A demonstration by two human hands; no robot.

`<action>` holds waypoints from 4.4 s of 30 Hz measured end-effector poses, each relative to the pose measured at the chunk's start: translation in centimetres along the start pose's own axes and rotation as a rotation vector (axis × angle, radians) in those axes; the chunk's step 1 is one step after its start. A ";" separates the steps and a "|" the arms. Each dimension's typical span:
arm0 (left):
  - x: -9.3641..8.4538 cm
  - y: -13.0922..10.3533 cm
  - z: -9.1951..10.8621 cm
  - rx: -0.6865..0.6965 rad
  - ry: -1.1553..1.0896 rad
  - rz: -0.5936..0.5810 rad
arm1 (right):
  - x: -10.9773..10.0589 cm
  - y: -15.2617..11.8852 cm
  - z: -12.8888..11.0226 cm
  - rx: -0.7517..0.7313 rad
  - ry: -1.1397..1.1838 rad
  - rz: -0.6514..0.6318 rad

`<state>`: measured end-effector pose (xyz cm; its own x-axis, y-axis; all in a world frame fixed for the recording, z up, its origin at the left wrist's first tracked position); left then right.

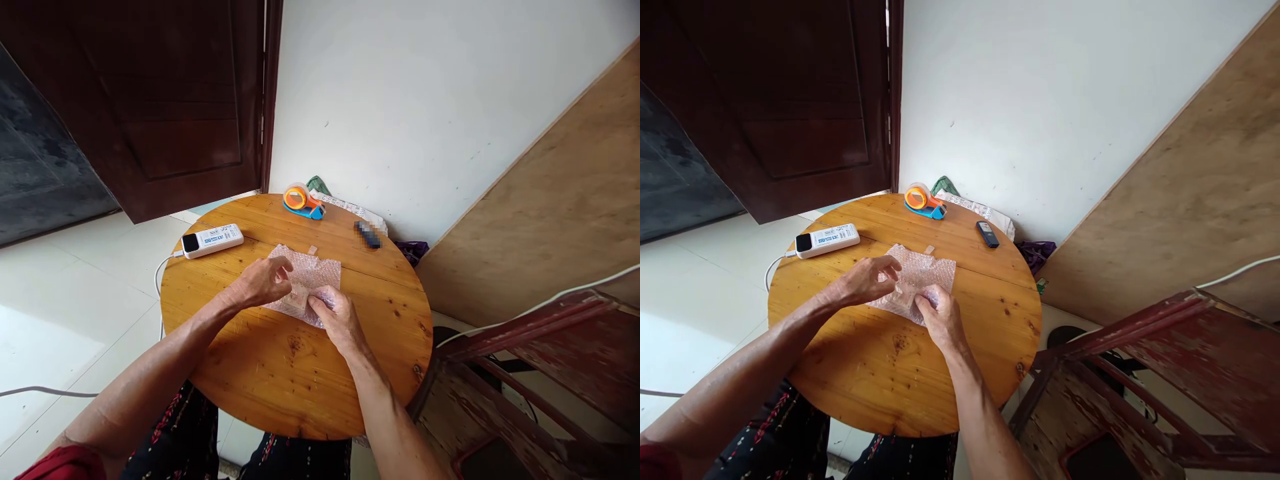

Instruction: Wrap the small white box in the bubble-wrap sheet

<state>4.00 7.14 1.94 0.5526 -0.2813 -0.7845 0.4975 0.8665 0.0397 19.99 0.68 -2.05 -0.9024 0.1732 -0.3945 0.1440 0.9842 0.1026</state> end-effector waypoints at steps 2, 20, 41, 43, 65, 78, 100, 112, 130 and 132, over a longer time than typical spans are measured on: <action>0.1 -0.5 0.2 0.067 -0.112 -0.065 | 0.1 0.0 -0.1 0.016 -0.001 0.006; 2.7 -0.3 -0.7 0.020 -0.424 -0.075 | -0.8 -0.2 0.5 -0.039 -0.039 0.083; 0.3 -0.9 -2.5 -0.045 -0.226 -0.022 | 2.8 -3.0 -7.4 -0.537 -0.922 -0.274; -0.2 -1.3 -3.5 -0.075 -0.118 0.029 | 3.0 -2.9 -7.7 -0.549 -0.967 -0.299; 1.3 -3.0 -5.0 -0.377 -0.444 0.046 | 4.0 -1.1 -8.0 -0.643 -1.076 -0.399; 1.8 -2.8 1.1 -0.103 -0.381 -0.189 | -0.8 -2.1 -7.8 -0.473 -0.677 -0.164; 3.2 -1.7 2.7 0.269 0.108 -0.034 | -2.9 -1.9 1.5 0.095 -0.083 0.179; 4.1 -1.4 3.2 0.215 0.127 -0.048 | 0.0 -1.2 -1.1 0.034 0.074 0.167; 4.7 -3.8 1.0 0.061 -0.331 0.085 | 0.3 -3.9 -2.7 0.004 0.094 -0.191; 5.0 -4.2 0.7 0.068 -0.390 0.102 | 0.7 -3.9 -2.5 -0.042 0.081 -0.194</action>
<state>5.16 1.82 -1.71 0.8069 -0.3419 -0.4817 0.4631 0.8723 0.1567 17.80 -3.09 -0.40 -0.9417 -0.0241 -0.3356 -0.0506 0.9962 0.0706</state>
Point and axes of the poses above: each hand's wrist, its own y-axis towards the middle knuckle, its own x-axis out of the palm, z = x × y, the point moved 7 cm from there along y, towards the middle knuckle, and after that the axes turned 1 degree about -y, right-handed, at the moved point
